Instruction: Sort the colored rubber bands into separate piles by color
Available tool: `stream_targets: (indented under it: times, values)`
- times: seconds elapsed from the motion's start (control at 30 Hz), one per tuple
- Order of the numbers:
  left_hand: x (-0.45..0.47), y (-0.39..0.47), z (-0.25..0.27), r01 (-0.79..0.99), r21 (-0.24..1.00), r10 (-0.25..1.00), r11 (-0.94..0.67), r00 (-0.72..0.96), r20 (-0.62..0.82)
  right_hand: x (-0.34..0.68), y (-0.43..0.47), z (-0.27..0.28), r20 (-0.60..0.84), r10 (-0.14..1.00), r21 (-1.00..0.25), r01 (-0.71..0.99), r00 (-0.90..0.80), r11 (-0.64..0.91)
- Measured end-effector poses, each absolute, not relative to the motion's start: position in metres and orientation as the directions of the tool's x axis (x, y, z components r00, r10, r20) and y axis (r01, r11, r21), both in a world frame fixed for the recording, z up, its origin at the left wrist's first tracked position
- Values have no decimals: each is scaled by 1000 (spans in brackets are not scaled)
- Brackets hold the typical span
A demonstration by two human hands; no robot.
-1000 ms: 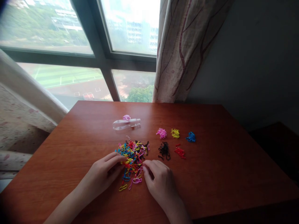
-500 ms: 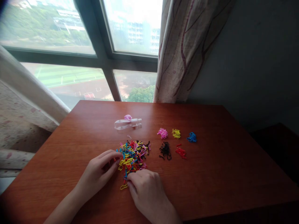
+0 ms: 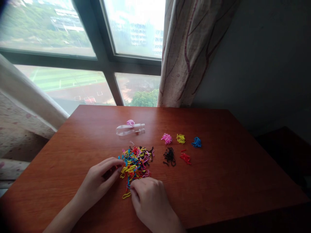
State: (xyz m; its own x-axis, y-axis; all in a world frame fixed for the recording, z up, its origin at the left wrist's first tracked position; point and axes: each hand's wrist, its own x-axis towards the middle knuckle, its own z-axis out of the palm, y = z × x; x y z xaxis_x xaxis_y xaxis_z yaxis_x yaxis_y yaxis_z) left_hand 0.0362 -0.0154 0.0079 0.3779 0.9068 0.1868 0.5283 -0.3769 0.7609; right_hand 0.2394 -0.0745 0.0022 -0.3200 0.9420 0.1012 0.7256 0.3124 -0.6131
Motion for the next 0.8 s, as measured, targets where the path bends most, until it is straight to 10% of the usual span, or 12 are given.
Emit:
stream_targets:
  times: [0.23, 0.47, 0.8]
  values:
    - [37, -14, 6, 541, 744, 900, -392, 392, 189, 276, -64, 8, 209, 970, -712, 661, -124, 238]
    - [35, -13, 4, 554, 717, 891, -423, 400, 216, 410, -19, -4, 385, 872, -495, 865, 301, -79]
    - [36, -13, 10, 559, 719, 896, -412, 391, 210, 435, -11, -8, 450, 837, -435, 895, 311, -98]
